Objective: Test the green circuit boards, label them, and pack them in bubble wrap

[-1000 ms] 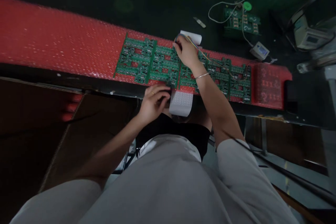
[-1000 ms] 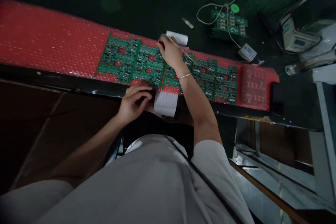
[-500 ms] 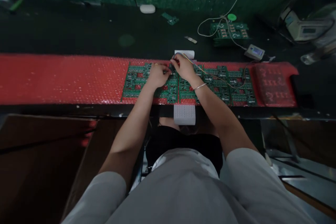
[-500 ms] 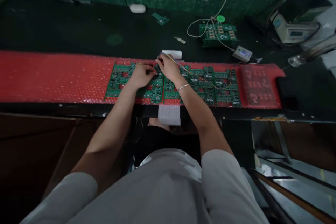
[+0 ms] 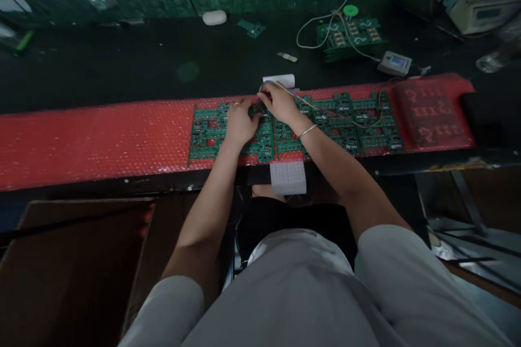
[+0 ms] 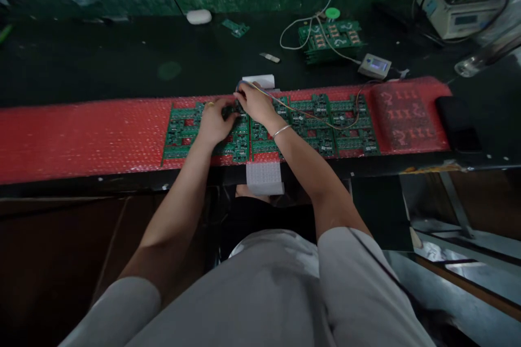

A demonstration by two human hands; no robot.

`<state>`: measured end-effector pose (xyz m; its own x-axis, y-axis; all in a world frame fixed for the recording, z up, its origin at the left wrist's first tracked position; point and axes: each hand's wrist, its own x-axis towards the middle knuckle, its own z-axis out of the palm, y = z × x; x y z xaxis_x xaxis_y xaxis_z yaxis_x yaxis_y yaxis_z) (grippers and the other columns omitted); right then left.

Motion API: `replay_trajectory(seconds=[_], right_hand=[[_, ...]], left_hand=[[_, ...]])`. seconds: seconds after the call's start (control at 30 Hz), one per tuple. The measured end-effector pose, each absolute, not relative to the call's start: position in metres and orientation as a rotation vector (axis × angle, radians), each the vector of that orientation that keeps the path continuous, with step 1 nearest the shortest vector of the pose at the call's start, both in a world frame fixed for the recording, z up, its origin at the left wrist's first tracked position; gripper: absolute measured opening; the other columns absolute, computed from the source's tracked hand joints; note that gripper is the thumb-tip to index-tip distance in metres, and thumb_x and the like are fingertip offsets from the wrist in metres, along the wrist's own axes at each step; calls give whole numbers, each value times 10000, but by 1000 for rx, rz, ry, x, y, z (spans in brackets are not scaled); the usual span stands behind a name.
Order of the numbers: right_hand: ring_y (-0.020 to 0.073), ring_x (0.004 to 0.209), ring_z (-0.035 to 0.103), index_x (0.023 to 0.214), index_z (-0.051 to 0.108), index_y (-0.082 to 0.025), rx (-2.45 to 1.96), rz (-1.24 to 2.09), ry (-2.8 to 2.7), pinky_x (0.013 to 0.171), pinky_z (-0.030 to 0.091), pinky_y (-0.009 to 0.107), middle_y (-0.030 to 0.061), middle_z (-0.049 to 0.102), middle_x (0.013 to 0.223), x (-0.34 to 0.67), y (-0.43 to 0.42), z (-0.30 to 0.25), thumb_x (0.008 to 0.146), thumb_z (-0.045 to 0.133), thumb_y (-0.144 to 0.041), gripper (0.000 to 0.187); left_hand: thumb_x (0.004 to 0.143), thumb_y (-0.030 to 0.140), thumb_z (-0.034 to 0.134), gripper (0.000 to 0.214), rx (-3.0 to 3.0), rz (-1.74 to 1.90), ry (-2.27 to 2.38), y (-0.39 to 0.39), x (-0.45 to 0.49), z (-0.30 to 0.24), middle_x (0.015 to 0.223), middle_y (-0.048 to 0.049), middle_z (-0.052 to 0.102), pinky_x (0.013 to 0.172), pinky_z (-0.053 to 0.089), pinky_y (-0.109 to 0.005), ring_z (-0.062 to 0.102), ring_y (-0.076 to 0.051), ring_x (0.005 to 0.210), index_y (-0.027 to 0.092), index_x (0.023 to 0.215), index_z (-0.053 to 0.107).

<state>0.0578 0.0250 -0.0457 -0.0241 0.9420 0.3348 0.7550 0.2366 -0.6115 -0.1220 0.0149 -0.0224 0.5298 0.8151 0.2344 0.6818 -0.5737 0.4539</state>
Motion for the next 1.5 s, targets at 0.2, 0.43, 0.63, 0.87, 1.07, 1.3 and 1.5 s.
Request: replay_trajectory(seconds=[0.2,0.43,0.63,0.87,1.07,1.3,1.5], right_hand=[[256,1043,611,1007,620,-225,-1536,364,-1800,928,483,400,74,675,991,60,30,-42,1067,519,-342,166],[208,921,627,948,609,-209,-1283,450,-1876,873,479,354,47,682,954,63,-24,-4,1060,550,-405,233],[235,978,622,940,631,-214,-1337,565,-2014,900,481,365,65,698,974,50,-76,-22,1056,553,-409,240],[259,1026,621,974,659,-225,-1353,450,-2096,939,488,414,78,711,1008,44,-79,-22,1070,538,-410,241],[293,1171,593,998,677,-212,-1348,308,-2210,1049,458,475,101,724,1103,43,-83,-22,1067,550,-379,222],[282,1147,571,987,664,-237,-1380,351,-2151,1053,442,466,69,713,1062,43,-78,-32,1064,554,-393,205],[288,1200,555,990,655,-241,-1371,414,-2125,1088,428,490,75,702,1067,45,-79,-32,1070,533,-403,218]], left_hand=[[960,215,435,457,2609,484,1085,-8,-135,-20,1496,-128,599,1232,391,-534,507,-324,1422,151,1294,741],[940,225,473,454,2601,403,1107,0,-136,-21,1509,-132,584,1217,372,-635,499,-376,1417,172,1286,761],[973,238,439,499,2472,479,932,13,-148,-22,1546,-91,576,1262,368,-573,495,-309,1470,206,1415,669],[1054,289,398,486,2365,882,1030,-36,-177,-16,1543,-119,575,1269,389,-505,509,-266,1472,183,1504,548],[1067,285,428,336,2305,1086,1154,-106,-181,-13,1306,-114,711,1119,519,-471,646,-247,1267,199,1274,678],[987,328,660,136,2423,962,925,-165,-167,-49,1095,-87,701,943,539,-425,649,-241,1052,217,1051,705],[976,312,682,116,2406,888,989,-172,-161,-68,1106,-90,702,936,510,-448,628,-256,1055,231,1037,737]])
